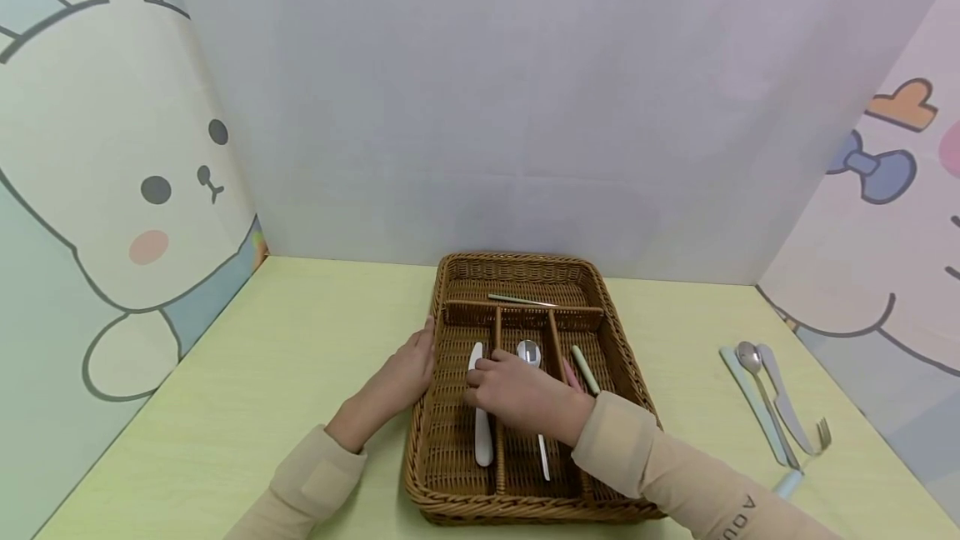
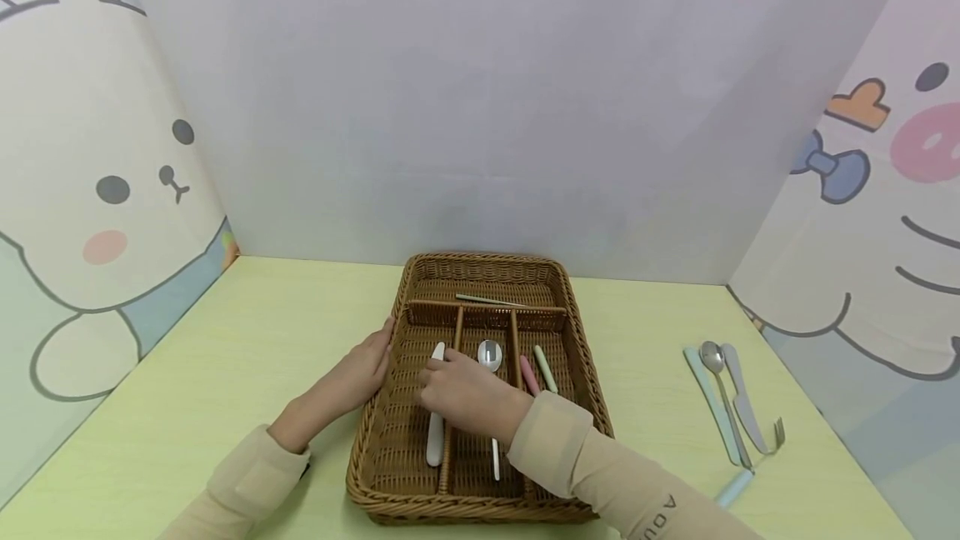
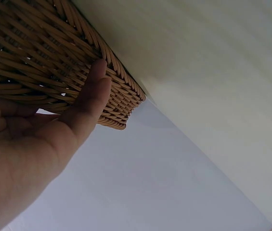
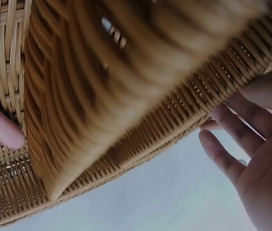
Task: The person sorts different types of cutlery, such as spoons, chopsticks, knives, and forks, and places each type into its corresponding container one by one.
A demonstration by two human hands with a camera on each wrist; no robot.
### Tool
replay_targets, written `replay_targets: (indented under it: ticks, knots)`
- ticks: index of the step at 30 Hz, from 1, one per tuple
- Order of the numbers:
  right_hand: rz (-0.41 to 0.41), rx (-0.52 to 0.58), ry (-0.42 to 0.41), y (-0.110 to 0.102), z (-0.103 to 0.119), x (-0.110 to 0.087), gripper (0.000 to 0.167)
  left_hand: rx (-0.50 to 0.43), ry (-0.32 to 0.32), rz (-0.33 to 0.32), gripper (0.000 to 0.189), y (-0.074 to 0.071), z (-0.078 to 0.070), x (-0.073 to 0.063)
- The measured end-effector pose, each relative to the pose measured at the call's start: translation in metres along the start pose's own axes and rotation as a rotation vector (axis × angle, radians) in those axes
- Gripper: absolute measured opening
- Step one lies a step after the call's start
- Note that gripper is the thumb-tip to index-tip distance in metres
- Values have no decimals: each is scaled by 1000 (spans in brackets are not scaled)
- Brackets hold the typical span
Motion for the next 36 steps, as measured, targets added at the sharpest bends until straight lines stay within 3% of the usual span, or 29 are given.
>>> replay_targets:
  ticks: [11,20,36]
  knots:
    - [-84,-62,50,-10,-13,-12,18,8,12,-14,49,-1,-2,1]
    - [-222,-9,95,-12,-29,-28,12,9,3,-6,49,-2,-2,2]
    - [-323,107,324,-2,-73,-71,5,-4,6,-14,50,0,1,1]
Point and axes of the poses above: each hand's wrist, its own x-axis towards the middle knuckle, its own y-axis out of the palm, z = x × y, the point moved 2 cm from there along x, towards the middle knuckle, and after that the axes turned 10 degrees about x, right-handed, at the moved point
